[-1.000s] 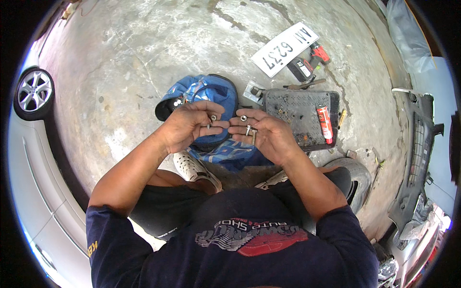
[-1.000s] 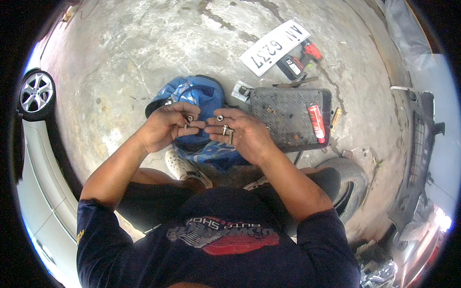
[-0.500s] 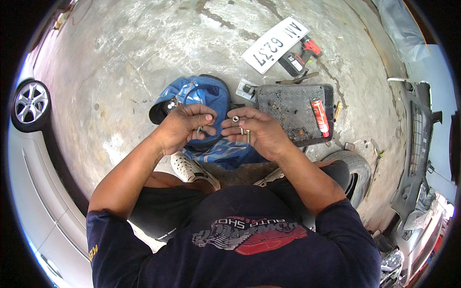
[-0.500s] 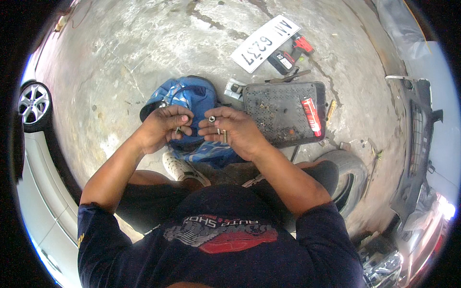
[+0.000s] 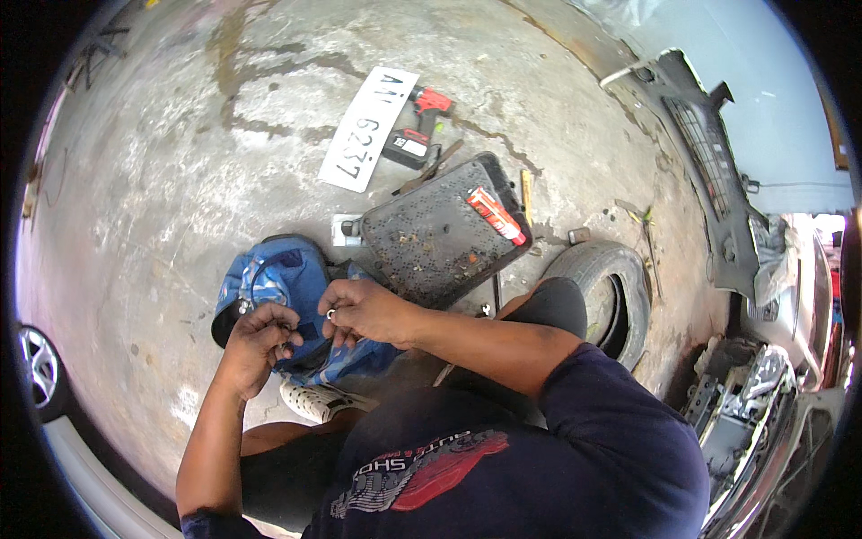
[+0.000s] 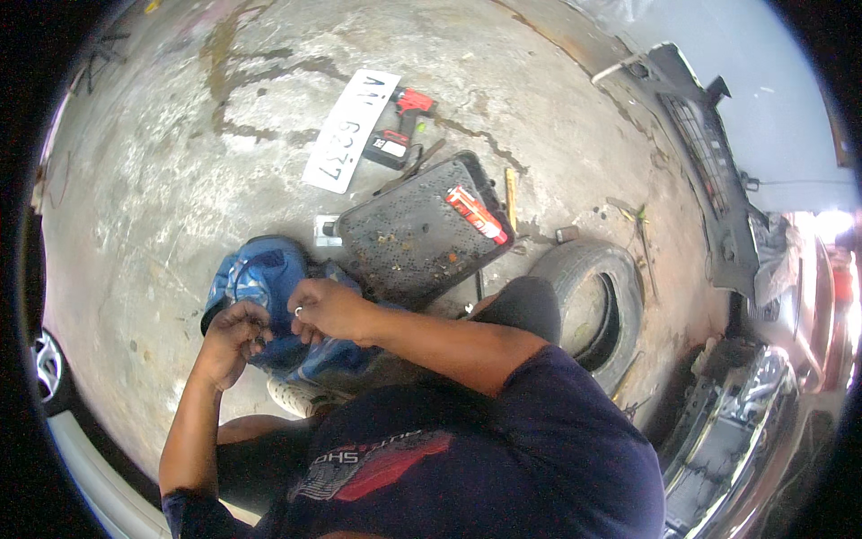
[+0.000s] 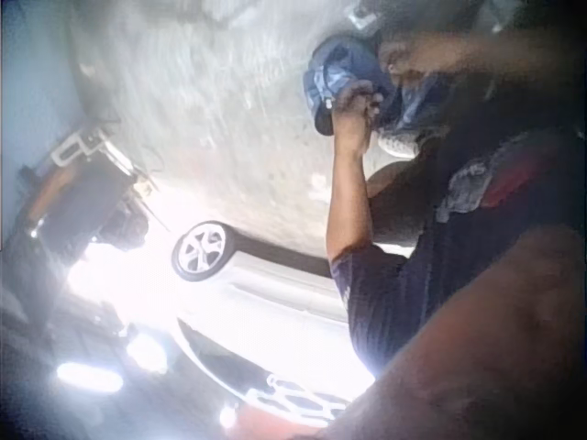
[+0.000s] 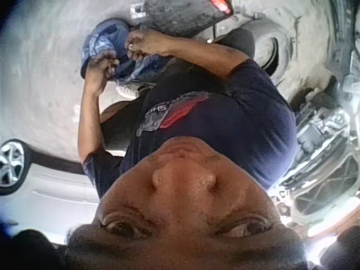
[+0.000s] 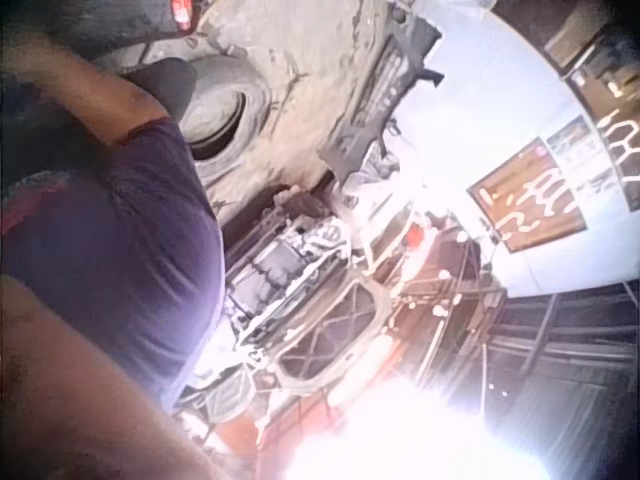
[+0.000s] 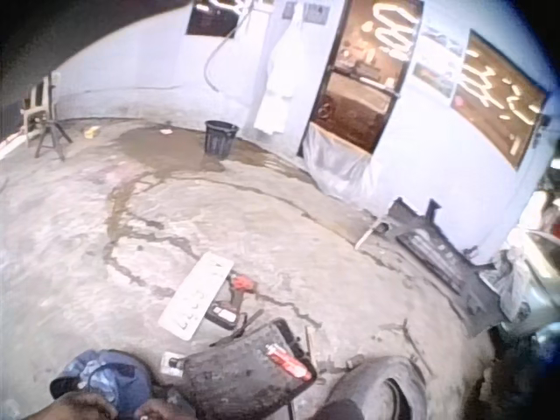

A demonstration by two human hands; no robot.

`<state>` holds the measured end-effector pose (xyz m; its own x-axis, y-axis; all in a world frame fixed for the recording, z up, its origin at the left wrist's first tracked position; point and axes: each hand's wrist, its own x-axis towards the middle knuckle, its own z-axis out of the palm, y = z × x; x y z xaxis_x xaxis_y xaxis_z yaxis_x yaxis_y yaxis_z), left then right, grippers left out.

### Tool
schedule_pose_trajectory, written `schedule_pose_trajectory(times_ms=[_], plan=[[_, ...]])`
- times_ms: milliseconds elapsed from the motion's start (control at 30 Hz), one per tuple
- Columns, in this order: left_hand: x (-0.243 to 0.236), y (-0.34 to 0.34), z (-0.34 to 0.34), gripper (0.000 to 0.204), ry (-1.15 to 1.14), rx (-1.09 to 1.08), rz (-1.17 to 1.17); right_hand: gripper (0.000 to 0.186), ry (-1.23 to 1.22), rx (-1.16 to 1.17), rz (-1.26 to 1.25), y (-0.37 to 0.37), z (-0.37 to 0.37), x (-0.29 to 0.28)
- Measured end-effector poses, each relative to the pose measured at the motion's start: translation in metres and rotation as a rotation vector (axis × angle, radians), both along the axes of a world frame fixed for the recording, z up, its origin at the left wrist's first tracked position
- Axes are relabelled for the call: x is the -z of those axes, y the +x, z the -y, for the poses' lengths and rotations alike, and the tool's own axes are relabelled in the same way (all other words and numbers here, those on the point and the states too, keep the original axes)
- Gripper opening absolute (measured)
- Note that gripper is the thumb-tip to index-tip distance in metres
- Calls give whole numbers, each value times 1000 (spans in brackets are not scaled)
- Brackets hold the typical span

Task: The person searches through a bag for components, selects a bolt, and then uses pliers to install a part on the front frame of a car.

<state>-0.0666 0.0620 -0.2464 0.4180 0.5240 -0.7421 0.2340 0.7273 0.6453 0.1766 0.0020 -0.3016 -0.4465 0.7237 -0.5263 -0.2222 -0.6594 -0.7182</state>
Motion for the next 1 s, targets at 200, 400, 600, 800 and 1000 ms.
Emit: schedule_pose_trajectory(times_ms=[200,400,600,800,1000], plan=[[2,-3,4,36,-60,-90,143,34,-250,183,-374,3,-6,-2],[-4,-7,-5,46,-72,-137,254,50,-254,228,-522,13,-12,-15],[-4,-7,0,40,-41,-152,306,51,-243,193,-535,10,-12,-10],[-7,-3,-1,38,-43,-163,271,53,-229,179,-508,13,-11,-9],[-10,-11,-4,42,-57,-185,278,53,-221,186,-508,4,-14,-10]])
